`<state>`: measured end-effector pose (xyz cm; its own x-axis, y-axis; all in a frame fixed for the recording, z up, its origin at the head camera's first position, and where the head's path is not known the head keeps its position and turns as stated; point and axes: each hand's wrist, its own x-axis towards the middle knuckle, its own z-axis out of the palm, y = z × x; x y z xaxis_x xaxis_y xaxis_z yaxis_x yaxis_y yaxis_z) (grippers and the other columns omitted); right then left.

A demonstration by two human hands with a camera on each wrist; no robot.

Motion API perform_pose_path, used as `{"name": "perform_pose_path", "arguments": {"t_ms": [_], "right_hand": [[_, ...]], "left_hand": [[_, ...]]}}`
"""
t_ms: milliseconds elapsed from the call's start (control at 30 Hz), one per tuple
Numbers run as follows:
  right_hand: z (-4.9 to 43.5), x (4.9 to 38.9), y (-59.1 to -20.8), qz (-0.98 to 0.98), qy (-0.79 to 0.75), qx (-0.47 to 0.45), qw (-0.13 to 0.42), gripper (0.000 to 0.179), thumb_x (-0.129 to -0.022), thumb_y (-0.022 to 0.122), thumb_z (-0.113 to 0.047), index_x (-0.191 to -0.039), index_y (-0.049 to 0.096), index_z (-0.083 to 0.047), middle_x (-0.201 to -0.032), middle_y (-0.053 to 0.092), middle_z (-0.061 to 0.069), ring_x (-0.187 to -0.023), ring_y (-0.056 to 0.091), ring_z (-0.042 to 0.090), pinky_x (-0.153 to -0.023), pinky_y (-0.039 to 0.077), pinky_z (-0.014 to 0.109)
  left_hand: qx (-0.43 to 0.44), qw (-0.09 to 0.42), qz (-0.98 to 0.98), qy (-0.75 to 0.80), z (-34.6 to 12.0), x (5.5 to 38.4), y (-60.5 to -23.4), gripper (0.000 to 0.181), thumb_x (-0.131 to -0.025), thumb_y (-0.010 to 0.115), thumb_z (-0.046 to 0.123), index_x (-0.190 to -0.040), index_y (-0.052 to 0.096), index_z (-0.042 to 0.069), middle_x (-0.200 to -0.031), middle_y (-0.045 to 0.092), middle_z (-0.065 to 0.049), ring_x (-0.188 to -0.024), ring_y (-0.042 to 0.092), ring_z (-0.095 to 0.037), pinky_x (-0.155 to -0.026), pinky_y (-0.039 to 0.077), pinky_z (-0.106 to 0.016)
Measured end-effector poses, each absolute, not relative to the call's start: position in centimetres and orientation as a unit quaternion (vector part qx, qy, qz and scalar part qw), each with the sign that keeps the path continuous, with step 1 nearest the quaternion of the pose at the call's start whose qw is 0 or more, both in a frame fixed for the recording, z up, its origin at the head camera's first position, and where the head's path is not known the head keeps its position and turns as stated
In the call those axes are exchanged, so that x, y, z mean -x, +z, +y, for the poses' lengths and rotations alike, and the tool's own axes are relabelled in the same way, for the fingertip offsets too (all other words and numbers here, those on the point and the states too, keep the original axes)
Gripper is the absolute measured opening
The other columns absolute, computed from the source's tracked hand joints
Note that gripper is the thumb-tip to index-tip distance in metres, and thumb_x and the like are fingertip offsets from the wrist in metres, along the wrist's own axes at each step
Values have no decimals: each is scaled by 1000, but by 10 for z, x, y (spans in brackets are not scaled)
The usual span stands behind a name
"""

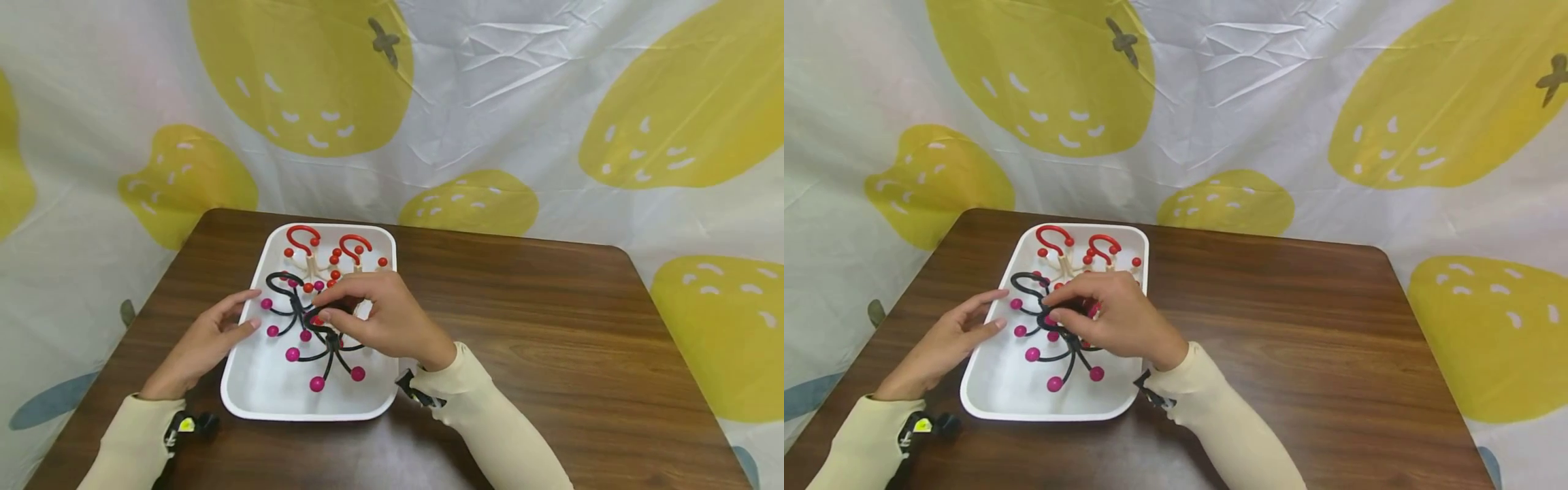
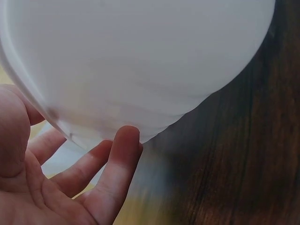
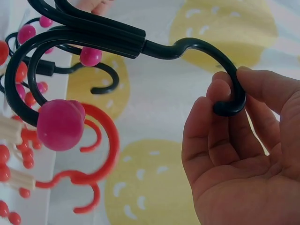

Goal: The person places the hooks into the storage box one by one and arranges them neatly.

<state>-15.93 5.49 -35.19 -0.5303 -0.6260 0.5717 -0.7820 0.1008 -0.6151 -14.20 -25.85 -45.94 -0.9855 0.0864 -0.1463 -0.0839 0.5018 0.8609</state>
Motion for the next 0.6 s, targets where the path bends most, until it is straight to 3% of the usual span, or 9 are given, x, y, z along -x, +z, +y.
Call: {"name": "perform_pose_path", "arguments": {"t_ms": [400,600], "right_hand": [[26,163,-368,-752,471,-460,24,16,-90,73,-16,-105,75,-12,-93,75,-6,-78,62,-5,-73,56,17],[14,166,-375,-752,470,-463,4,17,-89,75,-14,-105,75,-11,-93,76,-5,-75,62,-6,-69,56,18]], "left_hand": [[-12,95,855,510,-259,145,-460,60,-95,65,38,-149,43,26,-126,57,-19,-94,63,-30,-71,58,-33],[-6,94,859,503,-261,143,-459,60,-95,65,39,-150,42,28,-125,57,-19,-92,62,-29,-71,57,-33]]}}
